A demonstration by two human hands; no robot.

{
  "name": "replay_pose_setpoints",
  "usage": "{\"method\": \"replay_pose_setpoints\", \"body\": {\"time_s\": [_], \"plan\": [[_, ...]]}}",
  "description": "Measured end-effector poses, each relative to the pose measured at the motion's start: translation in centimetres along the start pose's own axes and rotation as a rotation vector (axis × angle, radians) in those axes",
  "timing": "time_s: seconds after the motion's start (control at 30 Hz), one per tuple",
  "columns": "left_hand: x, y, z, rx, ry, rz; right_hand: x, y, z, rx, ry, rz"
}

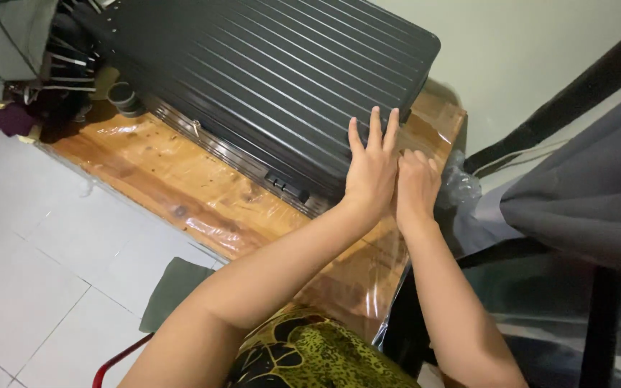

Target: Unpacking clothes from a suitcase and placing them into a laundry basket.

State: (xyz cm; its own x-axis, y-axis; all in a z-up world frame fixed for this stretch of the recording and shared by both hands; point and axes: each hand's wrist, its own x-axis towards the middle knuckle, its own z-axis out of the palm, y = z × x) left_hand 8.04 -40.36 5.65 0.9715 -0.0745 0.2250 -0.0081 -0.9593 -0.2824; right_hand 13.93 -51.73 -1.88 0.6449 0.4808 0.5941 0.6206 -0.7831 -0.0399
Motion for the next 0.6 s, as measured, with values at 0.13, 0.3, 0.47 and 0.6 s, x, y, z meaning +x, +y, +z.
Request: {"method": "replay_pose_setpoints", "body": {"time_s": [0.13,0.3,0.47,0.6], "plan": [[2.3,0.8,0.0,0.078,-0.038,-0.031,1.8,1.6,1.0,0.003,0.003,0.011],[5.5,1.5,0.7,0.169,-0.071,-0.050,3.4,8.2,8.7,-0.117,0.011,0.048],[8.7,2.0,0.4,0.197,-0.130,-0.063,6.2,9.9,9.4,-0.036,-0.020,0.175],[10.2,1.3,-1.6,0.186,-0.259,-0.018,8.4,8.6,7.2,-0.091,0.009,0.200]]}}
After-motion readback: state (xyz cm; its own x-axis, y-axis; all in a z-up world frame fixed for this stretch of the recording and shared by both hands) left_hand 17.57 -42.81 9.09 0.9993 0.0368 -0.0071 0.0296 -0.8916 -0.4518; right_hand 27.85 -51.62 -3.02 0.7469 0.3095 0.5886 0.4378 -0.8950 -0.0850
